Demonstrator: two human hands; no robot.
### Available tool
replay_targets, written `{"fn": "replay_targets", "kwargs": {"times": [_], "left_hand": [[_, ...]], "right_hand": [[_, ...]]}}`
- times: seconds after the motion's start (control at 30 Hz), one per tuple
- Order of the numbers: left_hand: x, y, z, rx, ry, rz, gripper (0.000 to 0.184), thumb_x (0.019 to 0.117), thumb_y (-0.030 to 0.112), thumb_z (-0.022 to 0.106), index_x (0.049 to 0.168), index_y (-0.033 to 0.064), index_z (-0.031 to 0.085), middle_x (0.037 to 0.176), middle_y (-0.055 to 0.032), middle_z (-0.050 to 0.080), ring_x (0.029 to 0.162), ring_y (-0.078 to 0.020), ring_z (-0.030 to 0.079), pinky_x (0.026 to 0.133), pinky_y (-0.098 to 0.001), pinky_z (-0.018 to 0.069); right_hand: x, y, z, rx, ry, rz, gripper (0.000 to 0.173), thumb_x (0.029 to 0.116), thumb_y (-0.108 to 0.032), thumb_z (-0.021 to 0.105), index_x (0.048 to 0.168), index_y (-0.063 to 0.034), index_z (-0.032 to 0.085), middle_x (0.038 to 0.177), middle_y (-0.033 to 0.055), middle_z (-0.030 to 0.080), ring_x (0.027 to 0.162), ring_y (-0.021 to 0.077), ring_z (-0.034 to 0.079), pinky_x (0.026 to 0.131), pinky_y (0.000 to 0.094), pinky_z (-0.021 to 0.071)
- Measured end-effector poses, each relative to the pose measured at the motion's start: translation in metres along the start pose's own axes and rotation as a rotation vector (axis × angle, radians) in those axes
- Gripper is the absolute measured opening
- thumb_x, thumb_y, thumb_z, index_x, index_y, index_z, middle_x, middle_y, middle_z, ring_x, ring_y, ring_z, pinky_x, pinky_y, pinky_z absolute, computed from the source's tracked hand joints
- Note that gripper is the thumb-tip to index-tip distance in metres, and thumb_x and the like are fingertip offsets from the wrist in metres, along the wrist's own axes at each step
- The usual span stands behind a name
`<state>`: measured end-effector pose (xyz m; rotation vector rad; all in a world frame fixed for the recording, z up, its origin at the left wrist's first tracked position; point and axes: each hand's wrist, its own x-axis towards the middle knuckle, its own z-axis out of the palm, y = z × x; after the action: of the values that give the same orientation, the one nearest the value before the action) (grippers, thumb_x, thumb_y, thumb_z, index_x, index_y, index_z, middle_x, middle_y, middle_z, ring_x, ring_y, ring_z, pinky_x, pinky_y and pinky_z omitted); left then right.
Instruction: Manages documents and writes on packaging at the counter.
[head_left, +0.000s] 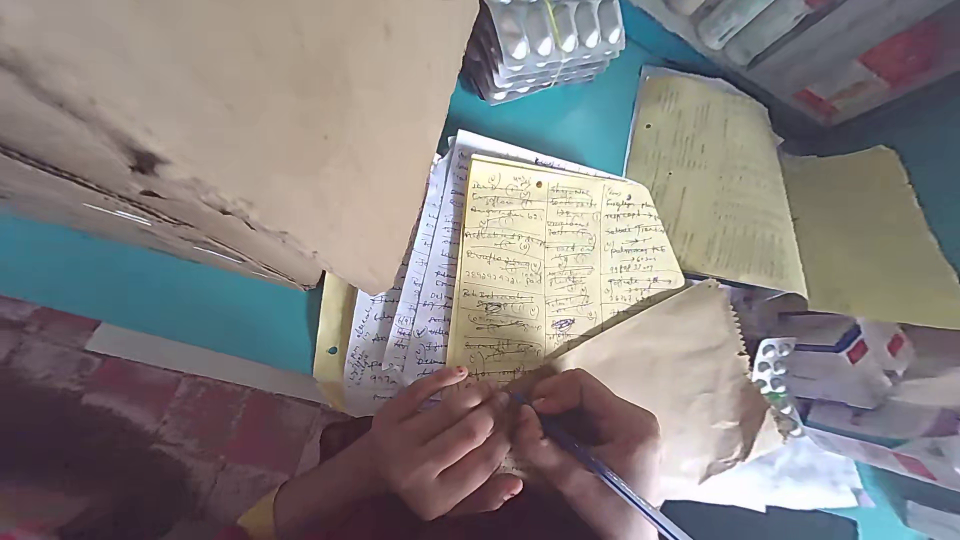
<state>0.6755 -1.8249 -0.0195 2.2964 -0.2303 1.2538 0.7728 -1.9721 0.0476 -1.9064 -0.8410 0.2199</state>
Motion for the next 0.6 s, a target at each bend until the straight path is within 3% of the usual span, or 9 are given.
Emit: {"fn": "replay_targets", "kwargs": {"times": [0.43, 0.6], "left_hand": [[0.0009, 0.0008, 0.0009, 0.014, 0.003, -0.016, 0.041, 0.1078, 0.040, 0.042, 0.099, 0.0101, 0.069, 0.097, -0.0060, 0.072, 0.105, -0.0178, 0.067, 0.111, -0.0342, 0.0404], [-0.0002, 0.0003, 0.0011, 0.018, 0.002, -0.004, 0.041, 0.1080, 0.039, 0.041, 0.098, 0.0099, 0.069, 0.096, -0.0067, 0.072, 0.104, -0.0189, 0.067, 0.109, -0.0350, 0.0415]], "right_hand": [[0.0001, 0.0019, 0.0023, 0.033, 0.089, 0.006, 0.011, 0.0789, -0.011, 0.075, 0.082, -0.0067, 0.065, 0.080, -0.0048, 0.071, 0.071, -0.0069, 0.065, 0.061, 0.0084, 0.0541], [0.0031, -0.0016, -0.0016, -0.072, 0.052, 0.039, 0.014, 0.0796, -0.016, 0.075, 0.080, -0.0058, 0.066, 0.074, -0.0041, 0.068, 0.066, -0.0076, 0.061, 0.056, 0.0078, 0.0500]]}}
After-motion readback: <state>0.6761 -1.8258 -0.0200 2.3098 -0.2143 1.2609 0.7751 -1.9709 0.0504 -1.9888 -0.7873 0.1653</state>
